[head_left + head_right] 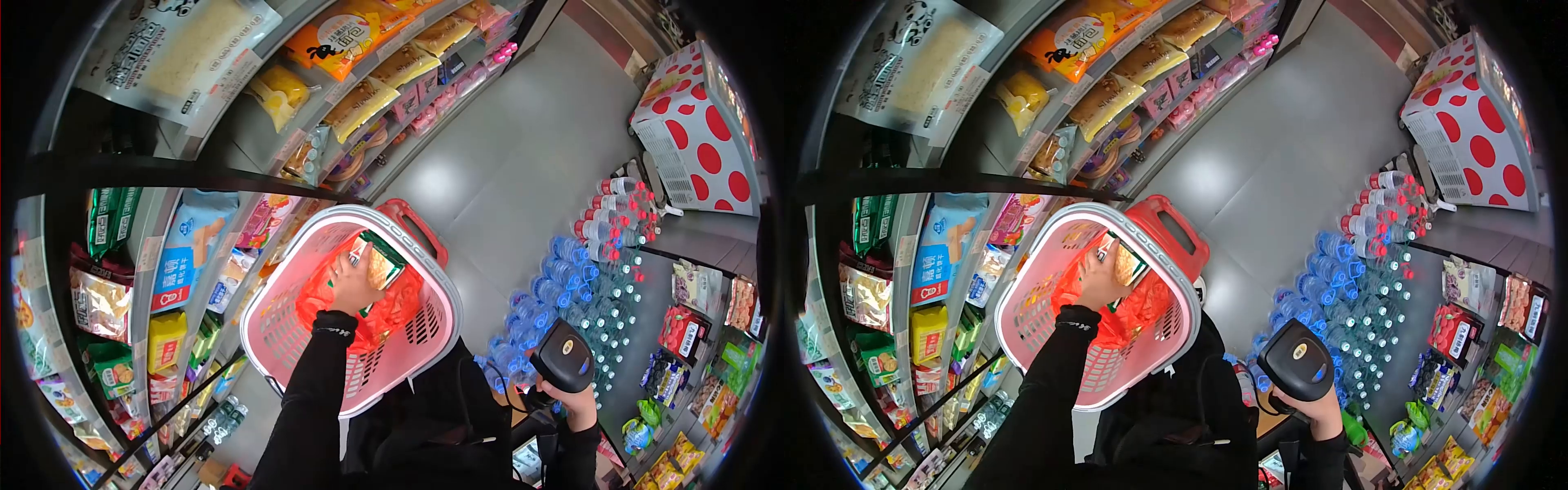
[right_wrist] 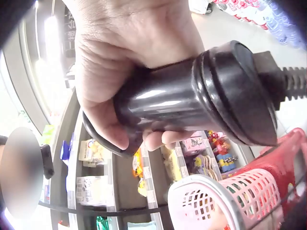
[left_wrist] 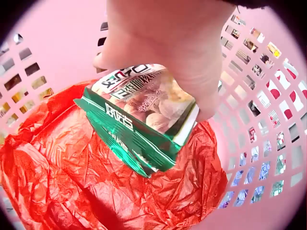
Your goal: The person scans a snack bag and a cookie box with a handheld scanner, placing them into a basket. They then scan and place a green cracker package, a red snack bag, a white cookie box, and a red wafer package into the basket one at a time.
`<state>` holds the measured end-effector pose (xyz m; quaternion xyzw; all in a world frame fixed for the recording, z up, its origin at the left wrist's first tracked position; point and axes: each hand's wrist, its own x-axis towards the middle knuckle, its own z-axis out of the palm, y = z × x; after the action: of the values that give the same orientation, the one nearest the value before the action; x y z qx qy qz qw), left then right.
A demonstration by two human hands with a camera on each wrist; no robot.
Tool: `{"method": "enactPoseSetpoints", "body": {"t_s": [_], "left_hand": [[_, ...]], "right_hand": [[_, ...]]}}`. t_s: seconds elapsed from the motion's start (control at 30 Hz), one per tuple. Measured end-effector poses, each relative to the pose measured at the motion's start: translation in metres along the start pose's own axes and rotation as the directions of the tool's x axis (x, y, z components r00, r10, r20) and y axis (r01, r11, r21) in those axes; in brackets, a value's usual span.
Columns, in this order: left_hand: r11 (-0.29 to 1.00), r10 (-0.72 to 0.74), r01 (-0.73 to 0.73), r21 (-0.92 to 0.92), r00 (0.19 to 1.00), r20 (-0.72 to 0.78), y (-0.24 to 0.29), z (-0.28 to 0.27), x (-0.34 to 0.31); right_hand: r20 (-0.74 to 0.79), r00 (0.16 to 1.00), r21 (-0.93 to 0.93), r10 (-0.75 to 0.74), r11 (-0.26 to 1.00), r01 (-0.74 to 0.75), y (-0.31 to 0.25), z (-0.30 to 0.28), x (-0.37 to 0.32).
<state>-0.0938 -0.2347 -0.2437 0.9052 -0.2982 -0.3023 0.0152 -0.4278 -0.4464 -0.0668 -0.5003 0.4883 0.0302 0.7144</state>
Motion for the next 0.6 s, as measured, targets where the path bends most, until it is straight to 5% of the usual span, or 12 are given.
{"method": "enactPoseSetpoints", "body": {"t_s": [0.07,0.13,0.2,0.27,0.33,0.4,0.47,0.6], "left_hand": [[0.994,-0.002,0.003,-0.113,1.0,0.015,-0.007,-0.004,-0.005],[0.86,0.029,0.005,-0.51,0.998,0.058,-0.018,-0.003,-0.015],[0.872,0.099,-0.082,-0.482,0.995,0.009,-0.027,-0.013,-0.031],[0.367,0.255,0.087,-0.926,0.948,0.19,-0.028,-0.039,-0.055],[-0.063,0.353,0.267,-0.962,0.907,0.229,-0.015,-0.088,-0.1],[-0.266,0.281,0.491,-0.829,0.863,0.421,-0.044,-0.08,-0.123],[-0.391,0.239,0.434,-0.812,0.9,0.365,-0.036,-0.104,-0.158],[-0.418,0.327,0.36,-0.834,0.916,0.232,-0.043,-0.129,-0.198]], "right_hand": [[0.043,0.998,-0.071,0.042,0.997,-0.039,-0.005,0.001,-0.002],[0.053,0.999,-0.101,-0.005,0.995,0.01,-0.001,0.002,-0.003],[0.071,0.996,-0.126,-0.058,0.99,0.067,-0.008,0.015,-0.005],[0.063,0.969,-0.243,-0.24,0.938,0.248,-0.037,0.047,-0.01],[0.143,0.936,-0.274,-0.323,0.896,0.351,-0.055,0.071,-0.015],[0.268,0.909,-0.302,-0.318,0.868,0.393,-0.059,0.088,-0.019],[0.418,0.831,-0.295,-0.366,0.811,0.506,-0.072,0.114,-0.024],[0.539,0.704,-0.237,-0.464,0.718,0.654,-0.077,0.157,-0.039]]}}
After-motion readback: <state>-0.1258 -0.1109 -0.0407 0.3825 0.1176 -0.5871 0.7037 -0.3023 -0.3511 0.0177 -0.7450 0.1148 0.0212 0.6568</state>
